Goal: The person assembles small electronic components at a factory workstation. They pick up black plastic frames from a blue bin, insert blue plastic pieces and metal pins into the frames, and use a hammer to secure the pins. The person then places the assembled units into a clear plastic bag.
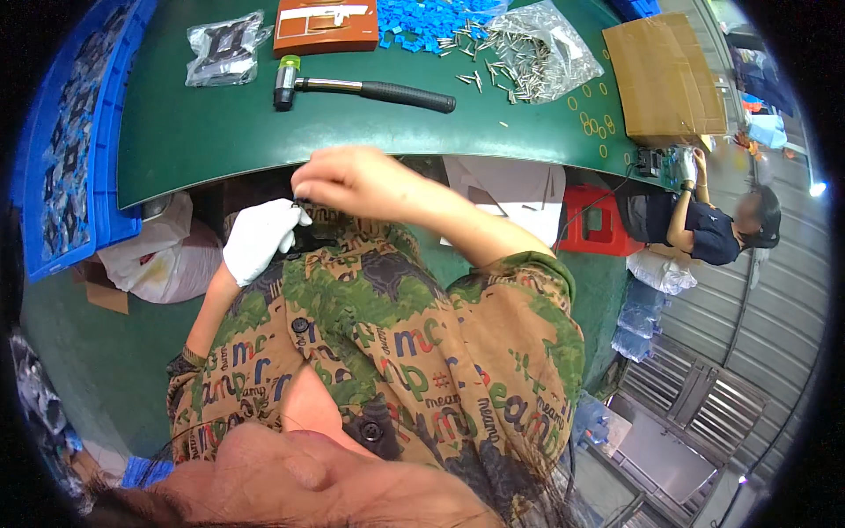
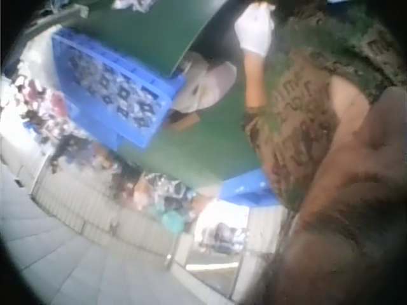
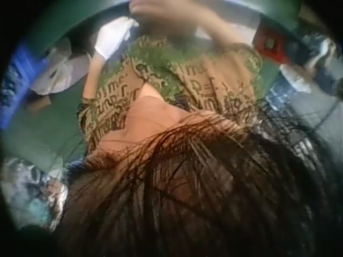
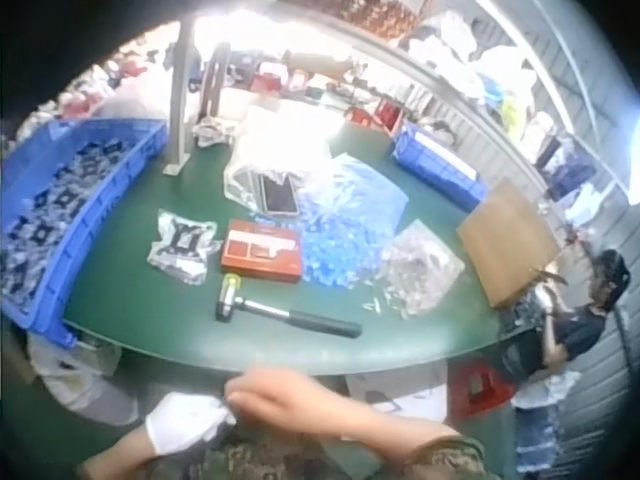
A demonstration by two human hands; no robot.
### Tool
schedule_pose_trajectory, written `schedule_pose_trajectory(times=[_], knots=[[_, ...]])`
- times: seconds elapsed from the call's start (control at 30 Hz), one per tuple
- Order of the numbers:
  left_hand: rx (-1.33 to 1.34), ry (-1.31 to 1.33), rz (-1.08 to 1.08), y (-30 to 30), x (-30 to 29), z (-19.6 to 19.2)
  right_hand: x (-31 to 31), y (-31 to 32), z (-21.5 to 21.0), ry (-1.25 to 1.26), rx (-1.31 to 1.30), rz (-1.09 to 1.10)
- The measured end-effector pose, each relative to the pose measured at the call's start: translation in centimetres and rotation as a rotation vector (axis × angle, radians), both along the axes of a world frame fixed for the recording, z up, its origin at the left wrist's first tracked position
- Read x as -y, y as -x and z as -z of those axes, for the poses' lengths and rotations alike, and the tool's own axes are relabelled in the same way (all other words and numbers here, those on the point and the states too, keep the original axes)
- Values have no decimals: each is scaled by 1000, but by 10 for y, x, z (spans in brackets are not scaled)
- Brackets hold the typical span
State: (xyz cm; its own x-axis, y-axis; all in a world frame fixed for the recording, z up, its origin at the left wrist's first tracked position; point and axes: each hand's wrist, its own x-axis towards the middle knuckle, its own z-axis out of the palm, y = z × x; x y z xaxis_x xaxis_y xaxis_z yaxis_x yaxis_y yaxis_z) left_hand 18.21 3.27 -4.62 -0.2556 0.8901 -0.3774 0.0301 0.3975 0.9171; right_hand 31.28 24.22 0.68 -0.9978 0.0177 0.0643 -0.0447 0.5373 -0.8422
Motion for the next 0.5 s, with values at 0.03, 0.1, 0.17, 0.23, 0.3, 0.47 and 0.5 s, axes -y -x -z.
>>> schedule_pose_trajectory(times=[0.03,0.1,0.17,0.23,0.3,0.47,0.5], knots=[[-41,7,23,0,0,0,9,1,8,-9,0,-2],[-73,-2,38,-2,1,-1,21,1,16,-61,7,7],[-111,-21,52,-1,1,-4,20,2,15,-118,29,-14],[-150,-47,66,-1,0,-7,18,1,16,-135,71,-36],[-122,-36,51,-1,2,-6,15,3,16,-138,125,-81],[-74,19,40,0,2,-2,1,4,12,-65,168,-95],[-52,20,31,-1,3,-2,-1,5,11,-110,181,-89]])
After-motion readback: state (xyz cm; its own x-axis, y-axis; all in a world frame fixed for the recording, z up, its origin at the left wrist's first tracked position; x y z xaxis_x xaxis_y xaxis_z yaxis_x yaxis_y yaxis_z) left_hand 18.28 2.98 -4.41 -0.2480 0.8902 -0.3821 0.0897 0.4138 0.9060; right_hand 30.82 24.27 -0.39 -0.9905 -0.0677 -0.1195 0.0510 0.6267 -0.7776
